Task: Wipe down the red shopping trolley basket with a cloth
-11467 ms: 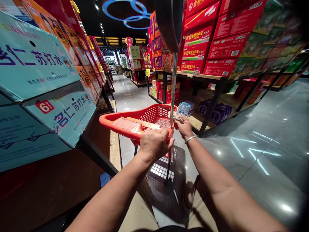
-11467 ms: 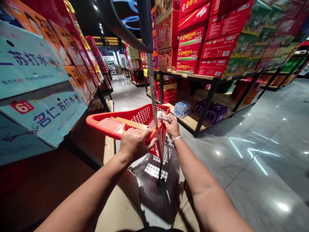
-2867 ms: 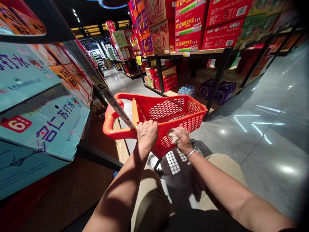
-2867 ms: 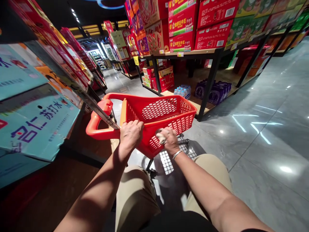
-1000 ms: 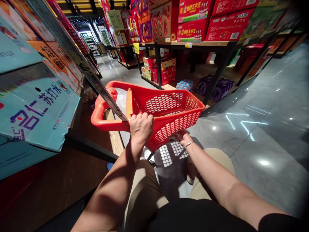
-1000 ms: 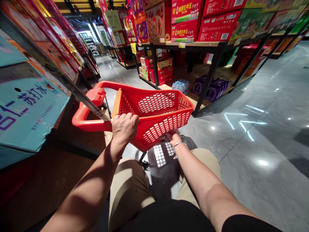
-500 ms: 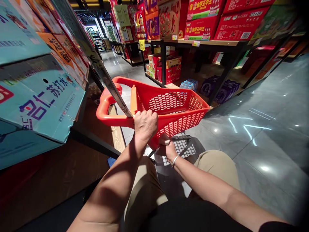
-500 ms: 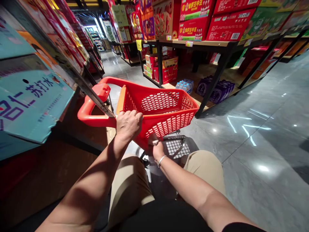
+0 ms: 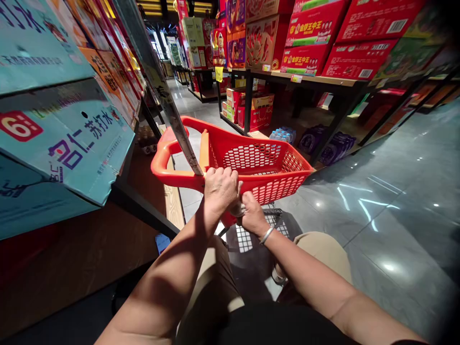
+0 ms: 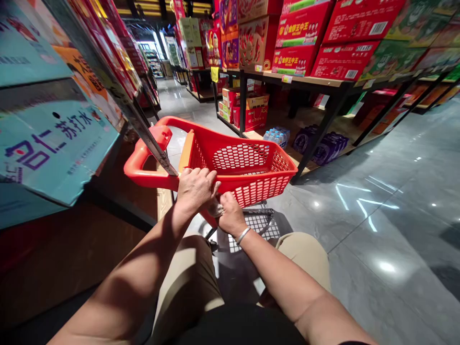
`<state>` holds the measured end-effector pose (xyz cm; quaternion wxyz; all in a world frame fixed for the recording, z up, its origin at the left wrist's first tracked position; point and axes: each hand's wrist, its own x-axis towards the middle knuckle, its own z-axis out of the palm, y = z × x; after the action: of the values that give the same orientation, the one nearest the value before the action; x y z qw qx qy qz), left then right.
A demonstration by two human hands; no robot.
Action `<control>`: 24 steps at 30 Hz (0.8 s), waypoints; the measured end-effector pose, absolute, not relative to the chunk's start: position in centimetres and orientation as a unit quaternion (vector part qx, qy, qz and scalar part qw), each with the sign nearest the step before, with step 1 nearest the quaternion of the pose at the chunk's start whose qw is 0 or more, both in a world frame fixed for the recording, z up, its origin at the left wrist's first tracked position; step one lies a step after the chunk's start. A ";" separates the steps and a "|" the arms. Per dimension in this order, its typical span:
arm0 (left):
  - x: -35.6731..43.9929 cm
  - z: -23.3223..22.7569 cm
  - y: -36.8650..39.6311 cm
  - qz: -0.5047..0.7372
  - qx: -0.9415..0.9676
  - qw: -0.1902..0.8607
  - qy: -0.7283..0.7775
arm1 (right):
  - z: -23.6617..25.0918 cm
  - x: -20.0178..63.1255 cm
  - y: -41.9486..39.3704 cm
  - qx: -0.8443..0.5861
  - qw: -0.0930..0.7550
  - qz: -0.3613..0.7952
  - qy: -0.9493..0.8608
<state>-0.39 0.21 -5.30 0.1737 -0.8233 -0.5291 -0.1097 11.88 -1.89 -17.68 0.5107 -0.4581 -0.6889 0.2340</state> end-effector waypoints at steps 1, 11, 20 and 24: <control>-0.5 -5.4 0.2 -0.114 -0.825 0.179 -0.523 | -16.9 12.9 -1.9 -0.465 0.523 0.178 -0.692; -0.5 -6.4 0.9 -0.150 -0.819 0.215 -0.511 | -11.2 19.8 3.2 -0.459 0.359 0.031 -0.812; -0.7 -6.3 0.7 -0.167 -0.822 0.207 -0.503 | -8.4 33.1 7.7 -0.601 0.250 0.379 -0.658; -0.9 -5.9 0.9 -0.160 -0.829 0.191 -0.501 | -7.3 31.6 10.6 -0.582 0.163 0.436 -0.667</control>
<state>-0.92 0.90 -5.95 0.1907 -0.8290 -0.5007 -0.1604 31.56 10.64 -7.30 0.1631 -0.5821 -0.6670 0.4356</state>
